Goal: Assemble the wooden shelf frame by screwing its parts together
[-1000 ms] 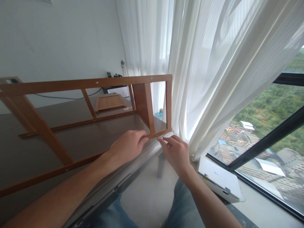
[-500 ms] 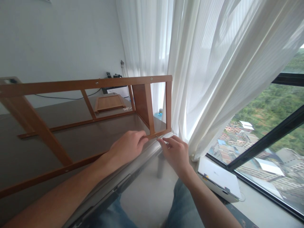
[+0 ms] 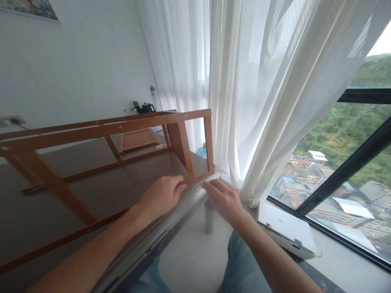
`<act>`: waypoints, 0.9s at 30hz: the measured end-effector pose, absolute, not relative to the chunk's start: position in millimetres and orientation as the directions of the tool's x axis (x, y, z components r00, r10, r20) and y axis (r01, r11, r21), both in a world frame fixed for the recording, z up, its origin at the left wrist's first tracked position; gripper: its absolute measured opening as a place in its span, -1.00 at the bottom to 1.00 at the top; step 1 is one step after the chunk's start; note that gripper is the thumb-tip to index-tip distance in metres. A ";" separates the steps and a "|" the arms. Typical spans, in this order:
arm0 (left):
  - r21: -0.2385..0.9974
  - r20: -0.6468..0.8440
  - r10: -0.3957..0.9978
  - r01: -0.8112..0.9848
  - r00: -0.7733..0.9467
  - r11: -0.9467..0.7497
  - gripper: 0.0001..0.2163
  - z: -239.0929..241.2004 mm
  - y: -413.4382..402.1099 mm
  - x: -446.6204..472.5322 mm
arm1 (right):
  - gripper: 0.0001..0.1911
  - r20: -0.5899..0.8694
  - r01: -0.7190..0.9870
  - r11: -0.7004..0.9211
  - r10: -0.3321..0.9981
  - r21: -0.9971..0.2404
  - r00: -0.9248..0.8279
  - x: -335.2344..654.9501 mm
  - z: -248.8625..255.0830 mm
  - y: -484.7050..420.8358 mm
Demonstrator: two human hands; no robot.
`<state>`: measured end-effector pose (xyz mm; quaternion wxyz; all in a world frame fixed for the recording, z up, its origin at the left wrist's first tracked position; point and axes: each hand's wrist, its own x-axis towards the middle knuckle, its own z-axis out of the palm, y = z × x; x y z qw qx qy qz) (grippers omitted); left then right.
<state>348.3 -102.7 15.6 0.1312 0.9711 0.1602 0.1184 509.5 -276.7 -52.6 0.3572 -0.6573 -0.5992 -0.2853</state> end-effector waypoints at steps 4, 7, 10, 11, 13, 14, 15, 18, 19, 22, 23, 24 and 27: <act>0.262 0.190 0.335 0.281 0.923 -0.923 -0.75 1.7 -100.0 354.3 | -0.80 0.827 0.978 0.023 0.538 -0.205 0.161 509.3 -60.8 -291.8; 0.259 0.194 0.322 0.268 0.927 -0.928 -0.77 -11.0 -102.4 361.8 | -0.81 0.838 0.966 0.044 0.509 -0.254 0.197 507.6 -64.8 -300.4; 0.276 0.169 0.326 0.273 0.930 -0.922 -0.77 -21.6 -106.2 367.7 | -0.77 0.842 0.955 0.062 0.490 -0.291 0.225 506.6 -63.3 -305.9; 0.284 0.158 0.327 0.274 0.932 -0.919 -0.76 -24.9 -106.6 369.0 | -0.76 0.838 0.947 0.071 0.490 -0.312 0.239 506.6 -62.1 -307.2; 0.310 0.155 0.336 0.277 0.929 -0.910 -0.75 -31.8 -105.4 370.8 | -0.75 0.827 0.931 0.085 0.492 -0.355 0.271 507.3 -59.7 -309.4; 0.322 0.164 0.342 0.278 0.925 -0.905 -0.75 -35.4 -104.1 371.5 | -0.76 0.823 0.922 0.092 0.490 -0.376 0.286 507.9 -58.6 -310.3; 0.333 0.174 0.352 0.281 0.920 -0.900 -0.75 -39.0 -102.7 372.0 | -0.77 0.817 0.912 0.099 0.490 -0.398 0.304 508.6 -57.7 -311.2; 0.332 0.229 0.363 0.278 0.903 -0.901 -0.78 -45.2 -102.1 371.7 | -0.80 0.785 0.867 0.108 0.489 -0.486 0.379 510.6 -54.5 -313.4; 0.315 0.269 0.347 0.259 0.898 -0.913 -0.79 -43.6 -104.2 370.7 | -0.81 0.774 0.851 0.109 0.487 -0.514 0.404 511.3 -52.7 -313.9; 0.207 0.470 0.204 0.117 0.859 -0.971 -0.84 -19.5 -118.1 365.0 | -0.81 0.761 0.825 0.113 0.470 -0.553 0.446 513.9 -42.1 -314.5; 0.156 0.548 0.130 0.052 0.826 -0.986 -0.85 -4.1 -124.0 362.6 | -0.81 0.765 0.825 0.115 0.464 -0.553 0.448 515.2 -36.2 -314.2; 0.098 0.619 0.055 -0.008 0.784 -0.995 -0.85 14.3 -129.7 360.5 | -0.81 0.773 0.829 0.117 0.453 -0.546 0.445 516.8 -29.1 -313.6; -0.061 0.816 -0.071 -0.037 0.573 -0.997 -0.89 76.1 -139.5 357.9 | -0.83 0.811 0.852 0.130 0.408 -0.507 0.420 522.2 -2.2 -308.5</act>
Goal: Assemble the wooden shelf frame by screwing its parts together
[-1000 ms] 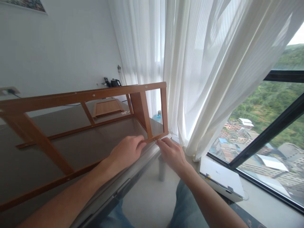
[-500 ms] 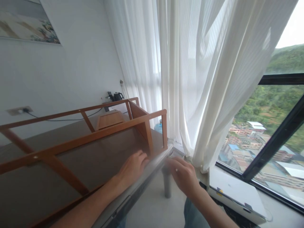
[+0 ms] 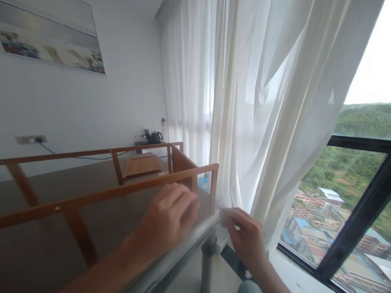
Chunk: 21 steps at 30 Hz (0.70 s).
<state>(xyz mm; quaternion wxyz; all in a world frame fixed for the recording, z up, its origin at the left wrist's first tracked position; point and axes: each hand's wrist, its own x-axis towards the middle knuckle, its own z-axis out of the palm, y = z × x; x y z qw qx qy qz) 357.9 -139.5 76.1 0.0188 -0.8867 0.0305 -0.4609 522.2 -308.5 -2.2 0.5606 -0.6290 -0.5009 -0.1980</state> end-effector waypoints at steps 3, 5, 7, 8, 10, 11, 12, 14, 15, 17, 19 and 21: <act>-0.106 0.874 -0.030 0.129 0.486 -0.986 -0.85 119.8 -133.8 363.2 | -0.85 0.861 0.887 0.139 0.344 -0.441 0.374 527.7 26.1 -296.9; -0.073 0.847 0.056 0.221 0.528 -0.973 -0.77 129.0 -125.8 369.6 | -0.86 0.894 0.915 0.134 0.308 -0.380 0.326 531.3 41.4 -286.0; -0.089 0.798 0.104 0.287 0.593 -0.954 -0.72 126.1 -119.0 375.6 | -0.86 0.916 0.940 0.122 0.297 -0.317 0.270 534.9 52.7 -274.6; -0.122 0.774 0.106 0.312 0.624 -0.942 -0.72 122.5 -116.8 377.7 | -0.86 0.923 0.950 0.115 0.296 -0.290 0.246 536.6 57.0 -269.2; -0.196 0.736 0.097 0.349 0.670 -0.916 -0.71 115.6 -114.7 379.7 | -0.85 0.932 0.963 0.105 0.298 -0.246 0.206 539.2 63.4 -260.0; -0.221 0.725 0.094 0.361 0.682 -0.906 -0.71 113.5 -114.4 379.7 | -0.85 0.934 0.967 0.102 0.302 -0.232 0.192 540.1 65.7 -256.2; -0.236 0.719 0.093 0.368 0.689 -0.899 -0.71 112.3 -114.4 379.4 | -0.84 0.935 0.970 0.102 0.304 -0.222 0.182 540.6 67.6 -253.0; -0.237 0.718 0.100 0.377 0.689 -0.895 -0.71 112.4 -114.7 378.6 | -0.84 0.938 0.972 0.103 0.302 -0.211 0.172 540.9 70.2 -247.8; -0.234 0.718 0.102 0.376 0.688 -0.897 -0.72 113.0 -114.8 378.4 | -0.85 0.940 0.972 0.105 0.296 -0.210 0.171 541.0 70.9 -245.6; -0.228 0.720 0.100 0.369 0.687 -0.901 -0.72 114.1 -114.6 378.5 | -0.86 0.943 0.972 0.112 0.287 -0.206 0.167 541.5 71.4 -241.8; -0.226 0.726 0.092 0.363 0.681 -0.904 -0.71 114.3 -114.2 378.9 | -0.86 0.943 0.972 0.126 0.294 -0.198 0.154 543.0 71.2 -238.8; -0.225 0.733 0.087 0.362 0.674 -0.904 -0.70 114.1 -114.0 379.2 | -0.84 0.944 0.973 0.139 0.300 -0.186 0.137 544.9 71.2 -237.0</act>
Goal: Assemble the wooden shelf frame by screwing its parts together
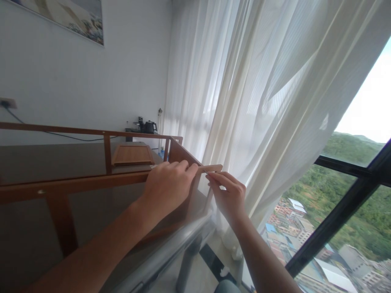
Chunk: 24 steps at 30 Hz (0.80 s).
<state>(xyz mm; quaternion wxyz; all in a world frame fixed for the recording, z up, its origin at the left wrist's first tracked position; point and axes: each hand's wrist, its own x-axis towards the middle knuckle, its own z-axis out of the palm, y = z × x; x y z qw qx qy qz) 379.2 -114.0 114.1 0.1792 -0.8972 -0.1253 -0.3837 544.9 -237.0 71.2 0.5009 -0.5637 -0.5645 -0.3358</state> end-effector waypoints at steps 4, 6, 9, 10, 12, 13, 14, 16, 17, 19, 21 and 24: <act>-0.209 0.730 0.101 0.361 0.675 -0.909 -0.68 114.4 -114.7 379.1 | -0.83 0.948 0.978 0.135 0.298 -0.157 0.111 547.3 73.6 -236.9; -0.197 0.723 0.113 0.360 0.681 -0.912 -0.68 114.9 -115.2 378.9 | -0.82 0.950 0.982 0.132 0.298 -0.136 0.092 547.7 75.6 -237.8; -0.199 0.722 0.114 0.364 0.682 -0.910 -0.67 114.9 -115.6 378.7 | -0.79 0.955 0.989 0.122 0.294 -0.081 0.042 549.7 78.1 -238.9; -0.203 0.724 0.110 0.363 0.681 -0.909 -0.67 114.6 -115.6 378.7 | -0.78 0.954 0.992 0.115 0.297 -0.061 0.024 550.9 78.7 -239.3; -0.205 0.725 0.108 0.363 0.680 -0.909 -0.67 114.0 -115.7 378.6 | -0.76 0.951 0.995 0.099 0.309 -0.018 -0.013 554.0 79.4 -240.2; -0.206 0.724 0.109 0.364 0.682 -0.908 -0.67 113.8 -115.7 378.5 | -0.75 0.948 0.996 0.094 0.315 0.005 -0.035 555.6 79.8 -240.9; -0.207 0.722 0.111 0.366 0.683 -0.907 -0.67 113.6 -115.7 378.5 | -0.73 0.944 0.996 0.089 0.326 0.031 -0.059 557.3 80.2 -241.7; -0.212 0.721 0.109 0.368 0.684 -0.905 -0.69 113.5 -115.7 378.6 | -0.70 0.926 0.992 0.083 0.360 0.091 -0.115 560.3 81.8 -243.8; -0.217 0.724 0.104 0.369 0.682 -0.904 -0.69 113.5 -115.7 378.7 | -0.69 0.912 0.989 0.082 0.384 0.124 -0.146 561.7 83.1 -245.0; -0.226 0.731 0.093 0.368 0.676 -0.902 -0.69 113.5 -115.5 378.9 | -0.68 0.880 0.979 0.087 0.428 0.186 -0.206 564.2 86.9 -247.2; -0.226 0.734 0.090 0.367 0.673 -0.902 -0.69 113.4 -115.3 379.1 | -0.68 0.849 0.966 0.115 0.460 0.233 -0.259 566.7 92.1 -249.1; -0.206 0.727 0.108 0.366 0.678 -0.907 -0.69 113.2 -115.3 379.2 | -0.64 0.802 0.953 0.149 0.515 0.263 -0.302 570.6 101.0 -251.3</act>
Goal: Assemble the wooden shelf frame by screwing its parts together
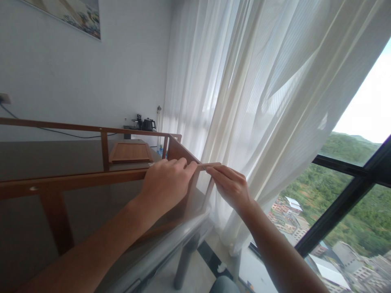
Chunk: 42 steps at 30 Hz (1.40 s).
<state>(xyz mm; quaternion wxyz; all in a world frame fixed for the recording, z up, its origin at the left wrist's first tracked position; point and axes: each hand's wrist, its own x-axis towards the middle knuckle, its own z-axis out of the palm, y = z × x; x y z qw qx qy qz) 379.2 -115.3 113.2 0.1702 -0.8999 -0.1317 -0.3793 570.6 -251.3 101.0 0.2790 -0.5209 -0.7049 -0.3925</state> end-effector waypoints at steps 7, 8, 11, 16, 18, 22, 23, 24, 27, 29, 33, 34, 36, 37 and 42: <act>-0.210 0.714 0.128 0.385 0.688 -0.899 -0.68 113.8 -116.0 379.0 | -0.60 0.661 0.923 0.156 0.657 0.352 -0.363 580.4 116.5 -255.1; -0.210 0.716 0.125 0.383 0.687 -0.900 -0.68 113.9 -115.9 379.0 | -0.60 0.652 0.920 0.153 0.663 0.362 -0.367 580.9 117.7 -255.2; -0.218 0.729 0.108 0.379 0.676 -0.899 -0.68 113.5 -115.3 379.3 | -0.62 0.658 0.918 0.135 0.659 0.372 -0.364 579.5 119.9 -254.4; -0.233 0.734 0.098 0.384 0.672 -0.893 -0.73 113.0 -114.8 379.5 | -0.69 0.766 0.959 0.141 0.577 0.247 -0.282 572.3 116.8 -250.9; -0.231 0.729 0.103 0.384 0.677 -0.894 -0.73 113.3 -114.9 379.3 | -0.72 0.801 0.972 0.123 0.550 0.202 -0.236 569.8 112.9 -249.9; -0.235 0.721 0.102 0.380 0.685 -0.894 -0.69 113.8 -115.1 379.7 | -0.81 0.872 0.976 -0.008 0.451 0.220 -0.192 566.9 102.8 -248.0; -0.238 0.723 0.100 0.383 0.684 -0.893 -0.69 113.7 -115.1 380.1 | -0.81 0.880 0.973 -0.034 0.435 0.227 -0.190 566.4 100.4 -247.4; -0.242 0.726 0.098 0.386 0.681 -0.890 -0.70 113.7 -115.1 380.5 | -0.80 0.886 0.972 -0.048 0.424 0.229 -0.187 566.0 98.3 -246.7; -0.252 0.741 0.085 0.394 0.666 -0.884 -0.70 113.3 -115.1 381.2 | -0.77 0.898 0.975 -0.052 0.401 0.218 -0.179 564.5 94.2 -244.5; -0.257 0.748 0.079 0.398 0.659 -0.881 -0.72 113.2 -115.2 381.1 | -0.79 0.911 0.976 -0.067 0.378 0.206 -0.166 563.3 93.4 -243.5; -0.264 0.755 0.073 0.405 0.651 -0.875 -0.76 113.6 -115.3 380.5 | -0.82 0.916 0.973 -0.105 0.371 0.204 -0.152 561.1 93.4 -243.5; -0.264 0.756 0.073 0.405 0.650 -0.875 -0.77 113.8 -115.2 380.5 | -0.83 0.916 0.973 -0.113 0.374 0.201 -0.146 560.6 93.4 -243.8; -0.262 0.757 0.073 0.403 0.650 -0.877 -0.78 114.0 -115.1 380.8 | -0.83 0.917 0.974 -0.122 0.376 0.191 -0.133 559.5 93.1 -244.0; -0.260 0.755 0.074 0.401 0.652 -0.878 -0.78 114.0 -115.1 380.9 | -0.83 0.918 0.975 -0.124 0.376 0.186 -0.127 558.9 92.9 -244.1; -0.252 0.752 0.076 0.393 0.654 -0.884 -0.78 112.9 -115.7 380.6 | -0.82 0.925 0.981 -0.114 0.364 0.156 -0.105 558.1 91.8 -243.3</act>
